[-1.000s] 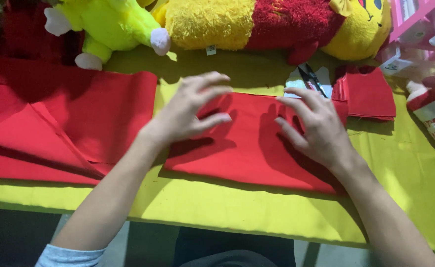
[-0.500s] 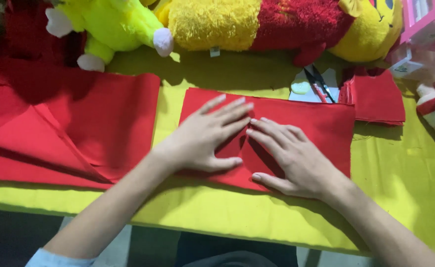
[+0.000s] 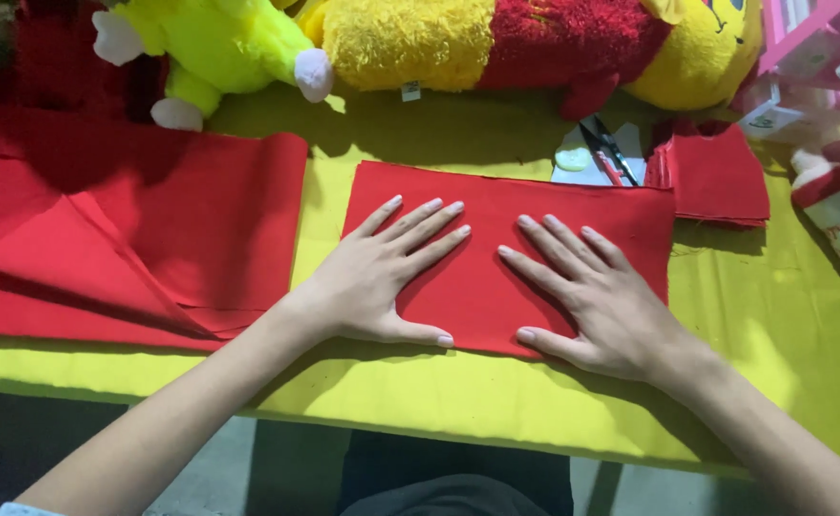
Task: The person folds a piece of red fabric on a yellow table and uses scissors to trim the edges. They cut along the folded sides to create a smaller, even piece of fabric.
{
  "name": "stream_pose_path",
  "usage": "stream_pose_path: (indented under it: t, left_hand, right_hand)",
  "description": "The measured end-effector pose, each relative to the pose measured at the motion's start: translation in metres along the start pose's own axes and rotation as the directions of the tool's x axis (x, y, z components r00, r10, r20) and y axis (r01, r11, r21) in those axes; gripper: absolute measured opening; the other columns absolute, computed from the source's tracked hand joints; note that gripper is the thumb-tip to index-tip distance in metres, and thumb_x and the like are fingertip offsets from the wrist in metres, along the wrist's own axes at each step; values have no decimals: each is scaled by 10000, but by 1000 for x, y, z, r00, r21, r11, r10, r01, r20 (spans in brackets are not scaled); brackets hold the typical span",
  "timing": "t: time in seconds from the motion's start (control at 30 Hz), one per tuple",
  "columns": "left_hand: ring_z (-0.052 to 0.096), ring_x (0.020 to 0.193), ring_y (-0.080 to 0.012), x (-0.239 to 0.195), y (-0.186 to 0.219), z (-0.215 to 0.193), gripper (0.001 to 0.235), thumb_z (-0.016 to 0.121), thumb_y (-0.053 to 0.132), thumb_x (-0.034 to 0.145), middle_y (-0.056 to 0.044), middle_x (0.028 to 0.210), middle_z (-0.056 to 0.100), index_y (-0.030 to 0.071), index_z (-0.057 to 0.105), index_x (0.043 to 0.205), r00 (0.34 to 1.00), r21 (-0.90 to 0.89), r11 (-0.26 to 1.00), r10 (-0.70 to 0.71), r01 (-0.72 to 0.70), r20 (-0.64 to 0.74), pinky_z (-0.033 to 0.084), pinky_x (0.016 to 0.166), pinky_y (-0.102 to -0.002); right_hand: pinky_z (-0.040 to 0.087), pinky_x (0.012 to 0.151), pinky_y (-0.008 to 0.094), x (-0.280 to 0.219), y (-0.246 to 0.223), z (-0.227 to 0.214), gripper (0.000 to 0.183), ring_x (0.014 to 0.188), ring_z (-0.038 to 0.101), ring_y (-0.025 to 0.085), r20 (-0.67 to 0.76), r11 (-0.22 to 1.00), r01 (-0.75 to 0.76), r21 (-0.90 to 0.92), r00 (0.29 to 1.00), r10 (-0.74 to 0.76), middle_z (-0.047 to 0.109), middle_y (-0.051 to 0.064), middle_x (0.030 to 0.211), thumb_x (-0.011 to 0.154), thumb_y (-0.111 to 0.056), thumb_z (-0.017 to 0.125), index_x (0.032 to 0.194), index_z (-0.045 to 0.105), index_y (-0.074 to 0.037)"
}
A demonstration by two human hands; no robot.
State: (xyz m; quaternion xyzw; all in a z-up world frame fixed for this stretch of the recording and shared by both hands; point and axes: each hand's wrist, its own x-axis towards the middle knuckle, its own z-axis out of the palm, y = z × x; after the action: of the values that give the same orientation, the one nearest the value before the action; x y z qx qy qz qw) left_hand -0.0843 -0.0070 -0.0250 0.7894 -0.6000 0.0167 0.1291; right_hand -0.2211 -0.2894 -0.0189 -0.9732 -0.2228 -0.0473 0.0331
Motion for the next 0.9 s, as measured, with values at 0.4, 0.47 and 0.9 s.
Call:
stream_pose_path:
  t: [0.4, 0.47, 0.9]
  left_hand:
    - [206, 1569, -306, -5, 1, 1, 1091, 563, 884, 769, -123, 1707, 199, 245, 325, 1621, 993, -47, 992, -117, 116, -20, 101, 1268, -461]
    - [193, 1567, -307, -6, 2, -1, 1069, 548, 875, 785, -124, 1707, 188, 250, 318, 1622, 991, -50, 989, -137, 136, -3, 89, 1266, -457]
    - [570, 1256, -327, 61, -2, 12, 558, 625, 531, 977, -152, 1349, 611, 97, 634, 1329, 964, -22, 994, -108, 106, -243, 443, 981, -491]
  right_hand:
    - [106, 1215, 437, -56, 14, -6, 814, 1567, 124, 279, 164, 938, -338, 72, 932, 324, 120, 99, 1729, 951, -625, 431, 1651, 223, -265]
    - [101, 1216, 444, -57, 14, -9, 806, 1568, 122, 275, 187, 919, -382, 99, 914, 359, 126, 93, 1728, 947, -612, 443, 1644, 234, -265]
    - [559, 754, 456, -37, 29, -22, 387, 986, 705, 266, -66, 527, -813, 248, 529, 846, 742, 94, 1101, 981, -410, 735, 1166, 736, -69]
